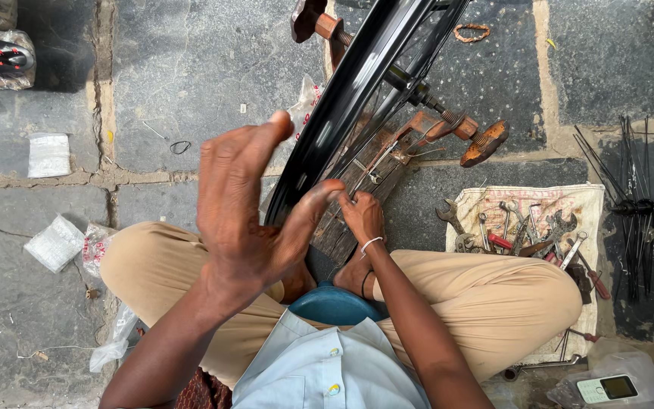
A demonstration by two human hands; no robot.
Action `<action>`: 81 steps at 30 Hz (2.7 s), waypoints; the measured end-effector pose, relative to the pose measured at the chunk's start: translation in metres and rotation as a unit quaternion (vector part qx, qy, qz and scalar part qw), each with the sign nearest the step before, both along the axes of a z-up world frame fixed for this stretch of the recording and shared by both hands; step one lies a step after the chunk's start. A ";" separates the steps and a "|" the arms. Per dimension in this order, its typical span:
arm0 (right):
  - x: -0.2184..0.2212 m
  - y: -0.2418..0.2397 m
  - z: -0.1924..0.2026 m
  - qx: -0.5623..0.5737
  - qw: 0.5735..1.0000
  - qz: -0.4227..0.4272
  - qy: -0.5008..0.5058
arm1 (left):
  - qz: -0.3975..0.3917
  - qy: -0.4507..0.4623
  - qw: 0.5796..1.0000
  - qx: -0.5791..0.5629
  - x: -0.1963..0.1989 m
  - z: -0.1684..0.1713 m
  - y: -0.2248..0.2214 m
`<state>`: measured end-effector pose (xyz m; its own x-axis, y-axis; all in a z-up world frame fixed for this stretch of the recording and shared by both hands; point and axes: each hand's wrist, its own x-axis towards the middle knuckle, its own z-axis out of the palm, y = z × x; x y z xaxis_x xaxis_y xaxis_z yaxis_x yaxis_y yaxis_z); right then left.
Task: The person builds a bicycle wheel by inserting spokes into a rim, tightening spoke nipples by hand and with a wrench, and tapping the rim with a hammer.
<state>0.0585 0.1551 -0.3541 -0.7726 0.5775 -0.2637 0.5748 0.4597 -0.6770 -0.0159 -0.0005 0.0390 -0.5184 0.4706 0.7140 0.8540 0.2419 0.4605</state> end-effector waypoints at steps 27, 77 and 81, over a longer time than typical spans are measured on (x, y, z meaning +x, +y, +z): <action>-0.003 -0.004 0.023 -0.029 0.998 -0.028 -0.051 | 0.116 -0.382 0.915 -0.066 0.056 -0.186 -0.051; -0.034 0.033 0.362 0.183 0.739 0.400 0.510 | -0.116 -0.371 0.903 0.184 0.011 -0.043 -0.002; -0.048 0.021 0.337 0.246 0.747 0.305 0.537 | -0.113 -0.349 0.907 0.204 0.012 -0.041 0.000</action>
